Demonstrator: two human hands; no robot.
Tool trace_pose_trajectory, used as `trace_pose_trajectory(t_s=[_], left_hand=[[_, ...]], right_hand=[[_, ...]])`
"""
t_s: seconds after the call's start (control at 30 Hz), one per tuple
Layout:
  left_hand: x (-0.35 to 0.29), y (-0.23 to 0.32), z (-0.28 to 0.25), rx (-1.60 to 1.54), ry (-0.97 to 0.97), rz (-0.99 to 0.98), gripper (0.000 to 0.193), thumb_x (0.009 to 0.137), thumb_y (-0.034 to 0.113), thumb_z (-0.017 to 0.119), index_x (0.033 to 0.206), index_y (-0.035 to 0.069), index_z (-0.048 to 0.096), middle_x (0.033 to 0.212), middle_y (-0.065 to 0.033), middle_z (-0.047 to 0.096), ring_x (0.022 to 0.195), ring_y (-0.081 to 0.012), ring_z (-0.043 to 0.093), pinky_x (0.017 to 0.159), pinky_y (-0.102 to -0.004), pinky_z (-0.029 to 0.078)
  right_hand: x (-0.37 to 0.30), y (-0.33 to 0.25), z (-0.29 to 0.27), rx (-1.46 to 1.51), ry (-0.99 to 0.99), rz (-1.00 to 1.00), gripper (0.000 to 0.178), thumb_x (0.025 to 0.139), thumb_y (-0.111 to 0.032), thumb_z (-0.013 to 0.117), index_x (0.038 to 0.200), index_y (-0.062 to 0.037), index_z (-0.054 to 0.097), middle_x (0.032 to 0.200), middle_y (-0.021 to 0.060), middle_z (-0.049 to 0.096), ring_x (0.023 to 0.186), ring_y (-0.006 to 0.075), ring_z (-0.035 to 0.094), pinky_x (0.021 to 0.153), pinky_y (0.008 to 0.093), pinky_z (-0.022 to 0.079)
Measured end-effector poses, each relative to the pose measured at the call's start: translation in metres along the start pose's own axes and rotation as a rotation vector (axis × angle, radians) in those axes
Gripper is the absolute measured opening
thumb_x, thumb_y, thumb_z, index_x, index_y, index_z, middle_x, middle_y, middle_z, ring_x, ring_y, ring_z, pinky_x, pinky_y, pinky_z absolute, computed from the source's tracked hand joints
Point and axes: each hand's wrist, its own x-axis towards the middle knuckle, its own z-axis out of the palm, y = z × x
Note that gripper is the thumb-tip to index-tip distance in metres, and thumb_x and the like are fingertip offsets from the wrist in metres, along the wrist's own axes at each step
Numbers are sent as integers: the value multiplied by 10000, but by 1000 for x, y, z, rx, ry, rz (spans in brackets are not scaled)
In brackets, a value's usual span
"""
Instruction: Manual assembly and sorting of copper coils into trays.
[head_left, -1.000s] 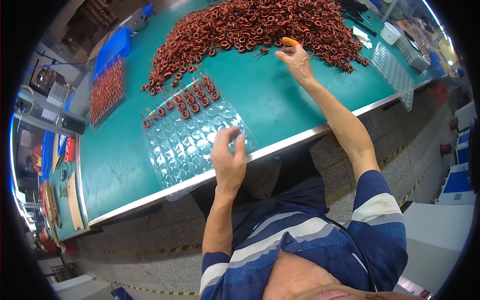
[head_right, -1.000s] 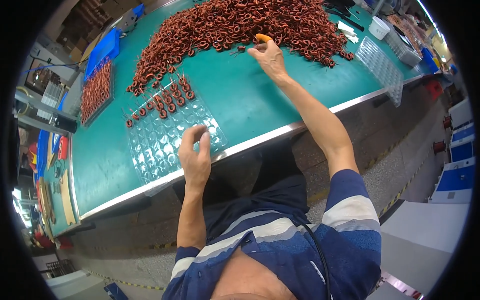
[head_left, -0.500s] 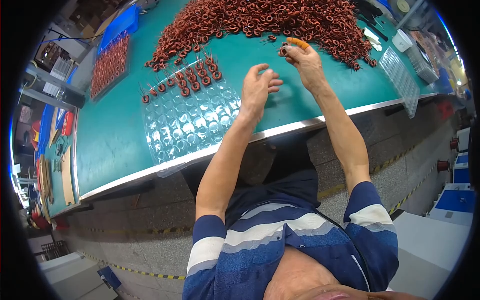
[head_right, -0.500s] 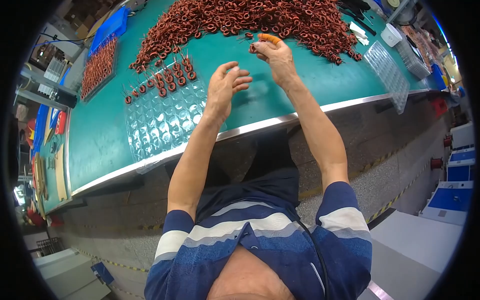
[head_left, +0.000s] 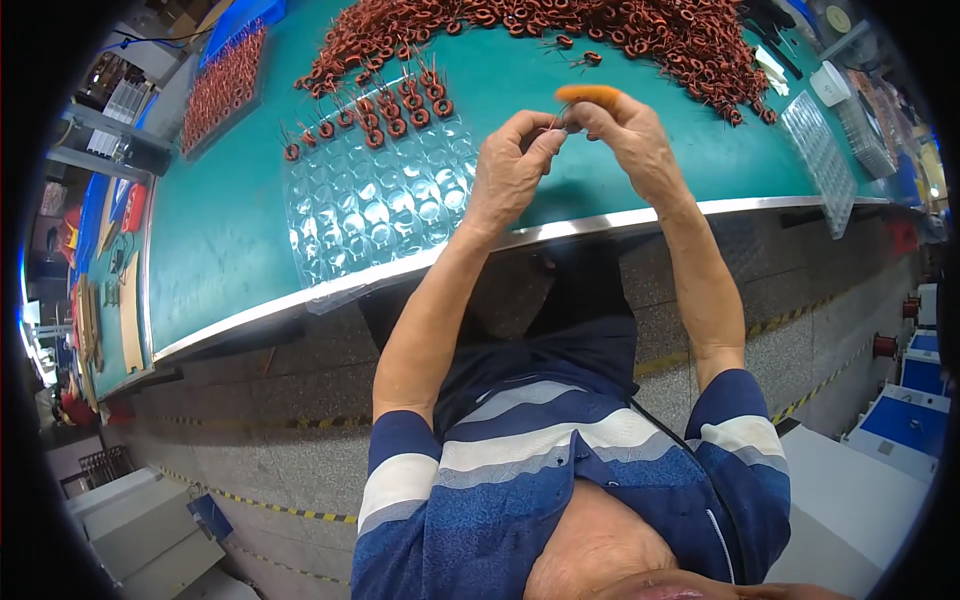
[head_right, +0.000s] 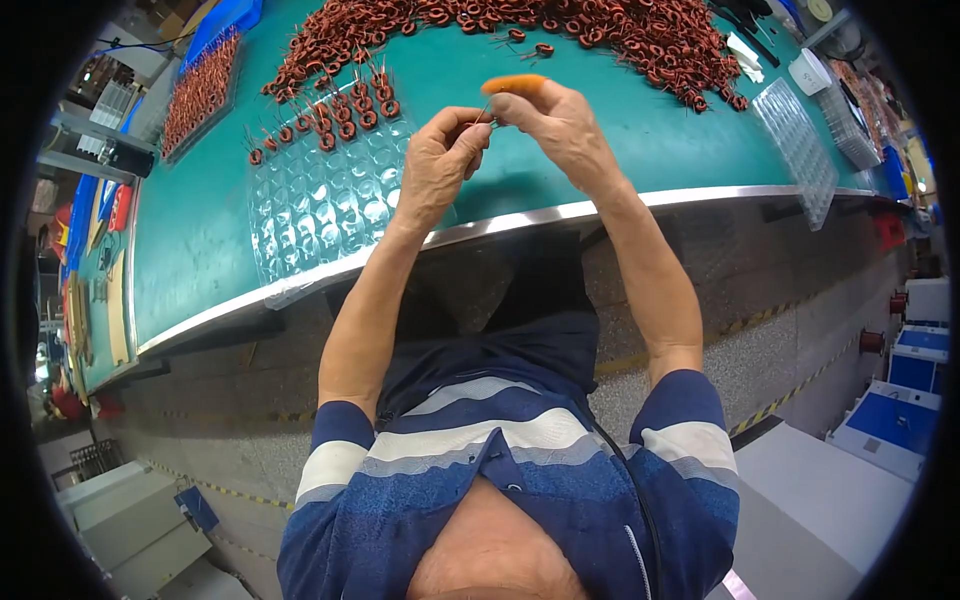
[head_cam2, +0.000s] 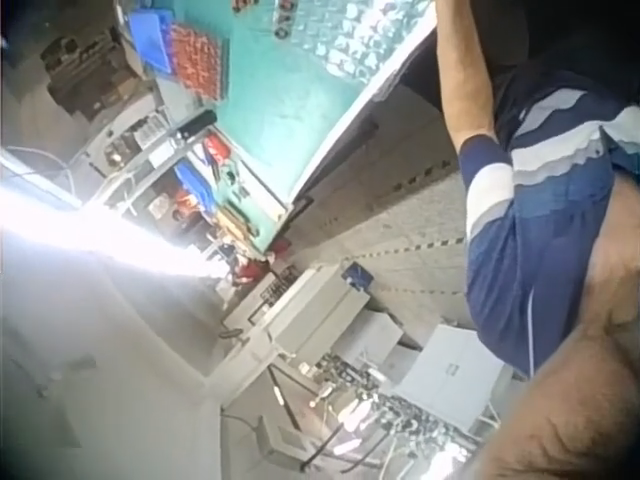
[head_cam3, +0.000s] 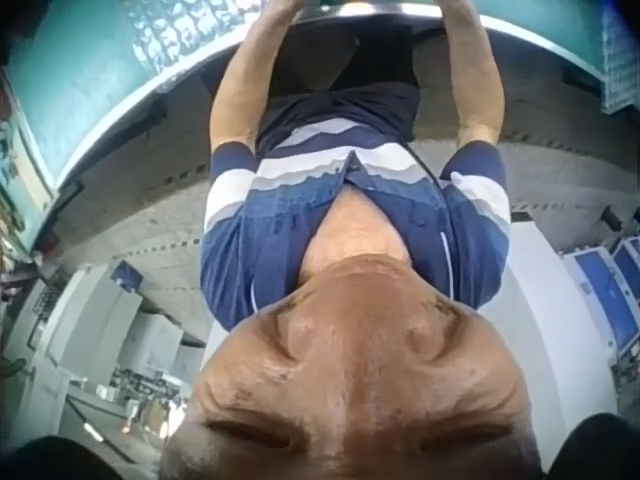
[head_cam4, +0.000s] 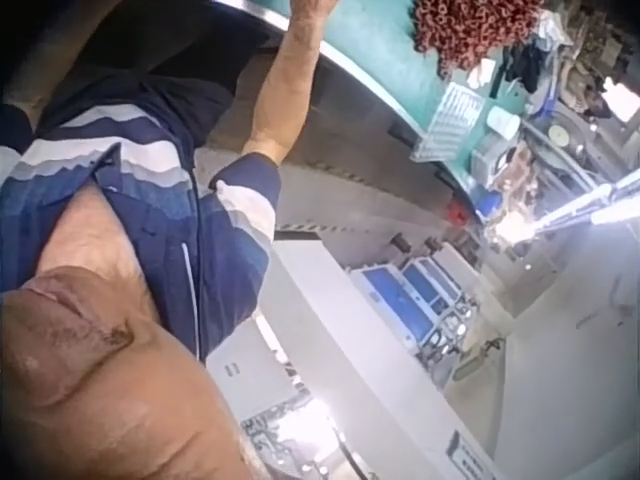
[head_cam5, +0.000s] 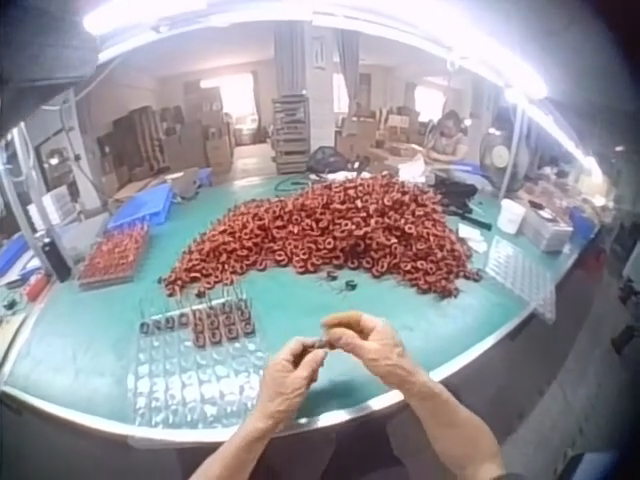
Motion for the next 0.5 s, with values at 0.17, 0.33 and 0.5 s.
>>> trace_pose_trajectory(t_s=[0.17, 0.33, 0.5], left_hand=[[-22, 18, -2, -193, -105, -121, 245, 963, 220, 580, 1052, -7, 608, 785, -20, 568, 576, -78, 510, 474, -201, 377], [-37, 19, -5, -615, -147, -324, 303, 1009, 270, 478, 1046, -3, 605, 832, -45, 575, 619, -109, 524, 513, -223, 400], [-34, -5, -9, -456, -12, -209, 244, 988, 215, 513, 1029, -4, 611, 729, -21, 579, 583, -86, 536, 504, -216, 422]], right_hand=[[1, 3, 4, -189, 5, -29, 285, 908, -243, 659, 1029, 13, 692, 859, 80, 705, 791, 121, 646, 720, 251, 524], [-12, 3, 13, -199, 18, 4, 210, 897, -190, 662, 949, 8, 705, 814, 72, 683, 757, 145, 628, 709, 269, 516], [-29, -9, 38, -895, 171, -795, 92, 767, -106, 732, 794, -26, 695, 828, 94, 635, 787, 271, 600, 698, 366, 468]])
